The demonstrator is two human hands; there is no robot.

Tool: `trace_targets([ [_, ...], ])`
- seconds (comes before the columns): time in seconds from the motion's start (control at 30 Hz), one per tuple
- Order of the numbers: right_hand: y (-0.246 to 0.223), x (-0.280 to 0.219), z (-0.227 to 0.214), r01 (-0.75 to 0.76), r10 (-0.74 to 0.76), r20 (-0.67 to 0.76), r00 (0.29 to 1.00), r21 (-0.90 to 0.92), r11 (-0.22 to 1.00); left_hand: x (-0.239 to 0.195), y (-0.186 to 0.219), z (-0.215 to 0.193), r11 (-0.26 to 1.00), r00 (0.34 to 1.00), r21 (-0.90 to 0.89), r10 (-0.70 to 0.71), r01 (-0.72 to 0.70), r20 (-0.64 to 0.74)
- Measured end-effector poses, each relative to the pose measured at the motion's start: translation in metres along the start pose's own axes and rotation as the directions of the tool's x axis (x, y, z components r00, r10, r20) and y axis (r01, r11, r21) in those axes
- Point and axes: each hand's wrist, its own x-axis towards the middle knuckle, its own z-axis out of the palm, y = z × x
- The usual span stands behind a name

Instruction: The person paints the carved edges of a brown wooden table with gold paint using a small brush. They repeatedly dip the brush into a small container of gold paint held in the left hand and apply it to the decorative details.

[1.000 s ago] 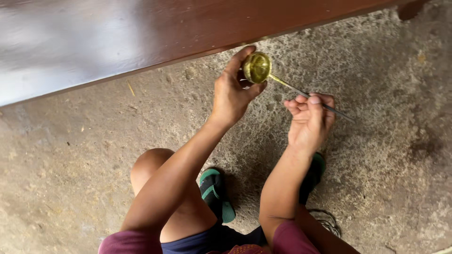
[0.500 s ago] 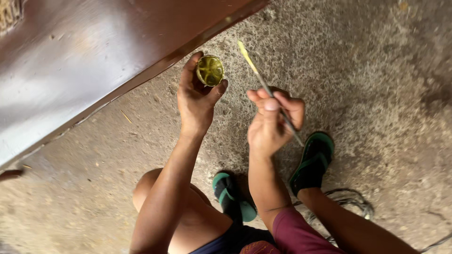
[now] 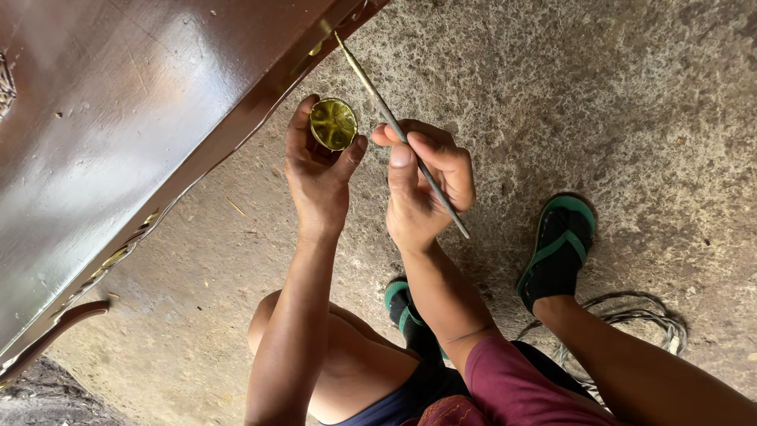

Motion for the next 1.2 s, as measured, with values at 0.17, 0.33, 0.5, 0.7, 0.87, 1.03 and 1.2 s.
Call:
trace_targets([
  [0.17,0.0005,0.0012,0.0015,-0.009,0.009,0.019,1.000,-0.022,1.000,0.0011,-0.0006,0.0019,1.000,1.000,0.010,-0.009,0.009,0.014],
  [0.33,0.0000,0.0019,0.0022,0.009,-0.008,0.025,1.000,-0.034,0.999,0.0004,-0.0029,0.0015,1.000,1.000,0.001,-0.003,0.003,0.023],
  [0.5,0.0004,0.0011,0.0039,0.032,-0.030,0.025,0.999,-0.049,0.998,-0.0001,-0.0053,-0.0018,1.000,1.000,0.004,-0.016,0.016,0.017],
  [0.7,0.0011,0.0012,0.0022,-0.004,0.005,0.018,1.000,-0.058,0.998,-0.0004,-0.0074,-0.0037,1.000,1.000,-0.013,-0.023,0.023,0.014],
  [0.87,0.0029,0.0002,0.0025,0.000,0.002,0.023,1.000,-0.069,0.998,-0.0004,-0.0067,-0.0030,1.000,1.000,-0.011,-0.003,0.003,0.015],
  [1.03,0.0046,-0.0026,0.0041,0.001,0.000,0.016,1.000,-0.047,0.999,0.0000,-0.0058,-0.0022,1.000,1.000,0.013,-0.010,0.010,0.022],
  [1.2,0.0038,-0.0060,0.0060,-0.001,0.001,-0.007,1.000,-0.062,0.998,0.0005,-0.0058,-0.0020,0.999,0.999,-0.031,-0.008,0.009,0.034],
])
